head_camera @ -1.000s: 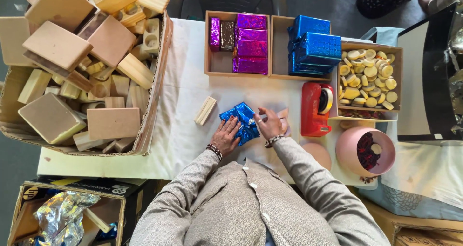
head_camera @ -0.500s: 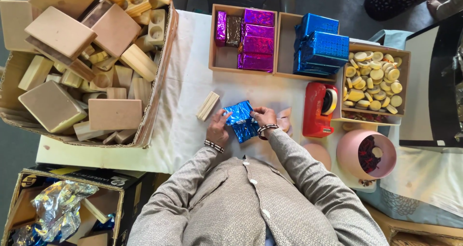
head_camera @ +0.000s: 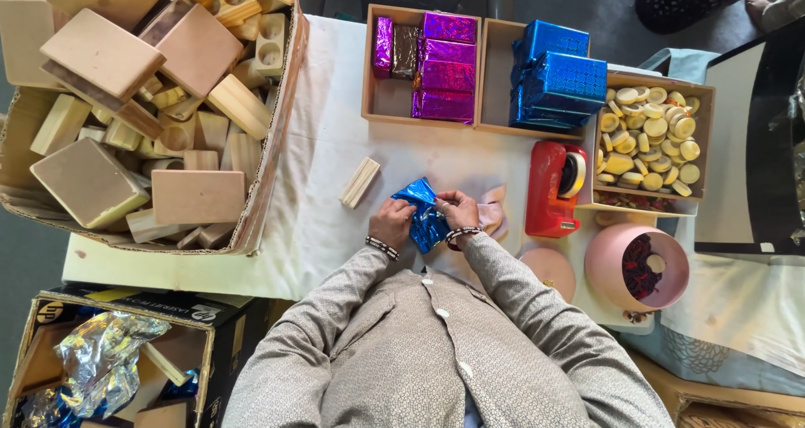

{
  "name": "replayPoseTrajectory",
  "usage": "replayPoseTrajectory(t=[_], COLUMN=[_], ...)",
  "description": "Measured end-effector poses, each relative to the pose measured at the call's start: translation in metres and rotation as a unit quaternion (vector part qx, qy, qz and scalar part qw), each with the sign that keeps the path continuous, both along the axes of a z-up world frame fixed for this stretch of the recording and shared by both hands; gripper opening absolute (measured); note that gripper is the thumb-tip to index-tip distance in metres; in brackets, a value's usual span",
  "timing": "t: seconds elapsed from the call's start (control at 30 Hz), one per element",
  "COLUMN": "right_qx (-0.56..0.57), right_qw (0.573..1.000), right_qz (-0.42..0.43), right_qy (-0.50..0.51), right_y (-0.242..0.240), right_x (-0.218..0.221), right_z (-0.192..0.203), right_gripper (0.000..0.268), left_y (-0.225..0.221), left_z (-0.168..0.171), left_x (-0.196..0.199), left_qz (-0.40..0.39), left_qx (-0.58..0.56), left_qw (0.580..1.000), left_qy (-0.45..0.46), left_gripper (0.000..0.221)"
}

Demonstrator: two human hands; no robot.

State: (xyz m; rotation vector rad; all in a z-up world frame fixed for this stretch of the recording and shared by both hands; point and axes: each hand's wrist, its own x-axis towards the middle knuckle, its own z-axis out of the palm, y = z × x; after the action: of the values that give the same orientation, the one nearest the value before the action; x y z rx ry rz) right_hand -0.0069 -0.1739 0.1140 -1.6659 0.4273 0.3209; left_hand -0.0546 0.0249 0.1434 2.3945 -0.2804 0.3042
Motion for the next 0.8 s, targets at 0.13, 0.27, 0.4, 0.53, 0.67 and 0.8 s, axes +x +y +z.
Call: replayPoseTrajectory(t=[0.13,0.27,0.4,0.53,0.67,0.8], right_qx=[0.005,-0.02,-0.095,-0.082,-0.217,-0.322], right_qw=[1.0,0.998,0.992,0.993,0.955,0.877], right_qz=[0.009,0.039,0.074,0.08,0.157,0.159], right_qy=[-0.002,-0.04,-0.021,-0.038,-0.13,-0.319], right_y=[0.005,0.014,0.02,0.019,0.01,-0.004], right_x=[-0.007,-0.016,-0.02,-0.024,-0.04,-0.068], right_z=[0.005,0.006,0.028,0.032,0.089,0.121], right_gripper=[0.017,0.018,0.021,0.022,0.019,0.028], left_y=[-0.003,0.0,0.003,-0.002,-0.003,-0.005], left_z=[-0.014,-0.013,0.032,-0.014,-0.017,0.011], left_x=[-0.007,0.0,0.017,0.021,0.017,0.013], left_qz=[-0.002,-0.018,-0.035,-0.054,-0.044,-0.013], left_qx=[0.026,0.022,0.018,0.044,0.049,0.035], left_qw=[1.0,1.0,0.994,0.997,0.998,0.999], left_qy=[-0.012,0.009,0.102,0.038,-0.004,-0.007], left_gripper=[0.021,0.026,0.042,0.037,0.017,0.013])
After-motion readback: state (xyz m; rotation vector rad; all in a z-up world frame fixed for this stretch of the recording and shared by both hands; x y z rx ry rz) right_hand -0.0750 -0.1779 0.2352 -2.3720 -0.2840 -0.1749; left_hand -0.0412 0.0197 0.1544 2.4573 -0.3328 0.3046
